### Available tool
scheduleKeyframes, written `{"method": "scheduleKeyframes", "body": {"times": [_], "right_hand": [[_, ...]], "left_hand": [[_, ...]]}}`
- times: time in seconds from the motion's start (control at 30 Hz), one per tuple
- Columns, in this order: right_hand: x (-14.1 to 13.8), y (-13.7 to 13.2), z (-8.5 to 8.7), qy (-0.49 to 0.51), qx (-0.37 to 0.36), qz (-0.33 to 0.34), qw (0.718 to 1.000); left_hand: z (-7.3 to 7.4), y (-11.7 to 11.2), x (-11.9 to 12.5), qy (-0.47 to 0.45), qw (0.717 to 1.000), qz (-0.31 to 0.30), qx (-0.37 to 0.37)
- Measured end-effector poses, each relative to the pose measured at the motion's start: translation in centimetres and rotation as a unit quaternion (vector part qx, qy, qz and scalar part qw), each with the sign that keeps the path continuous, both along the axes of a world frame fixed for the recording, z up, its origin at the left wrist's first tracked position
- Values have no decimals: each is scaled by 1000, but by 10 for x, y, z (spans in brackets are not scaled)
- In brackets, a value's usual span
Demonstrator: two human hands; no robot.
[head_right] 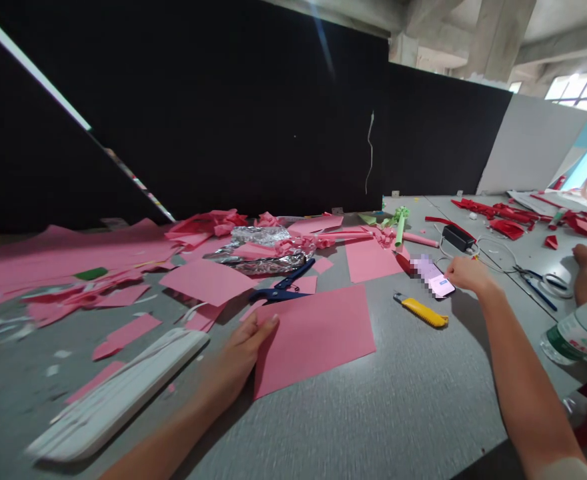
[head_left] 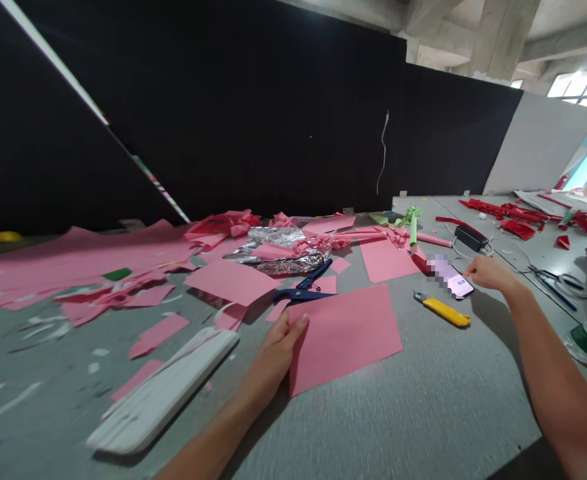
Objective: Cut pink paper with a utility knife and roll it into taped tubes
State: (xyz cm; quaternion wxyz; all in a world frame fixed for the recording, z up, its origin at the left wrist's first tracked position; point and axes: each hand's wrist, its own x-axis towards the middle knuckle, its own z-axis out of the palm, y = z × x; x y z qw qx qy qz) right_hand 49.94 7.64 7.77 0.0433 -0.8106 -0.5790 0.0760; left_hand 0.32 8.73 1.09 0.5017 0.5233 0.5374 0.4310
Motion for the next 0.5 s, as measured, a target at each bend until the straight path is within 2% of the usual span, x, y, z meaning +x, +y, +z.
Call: {"method": "scheduleKeyframes", "body": {"times": [0.13, 0.3, 0.5], "right_hand": [[-4, 4, -6, -29, -26, 2, 999], [-4, 5, -9, -40, -34, -10, 999], [-6, 2, -5, -7, 0, -20, 1000]], "left_hand": [[0, 0, 0, -8, 1000, -17, -22], [-7, 3, 0, -33, 999, -21, -34], [-10, 4, 0, -42, 999, -20, -15]]}}
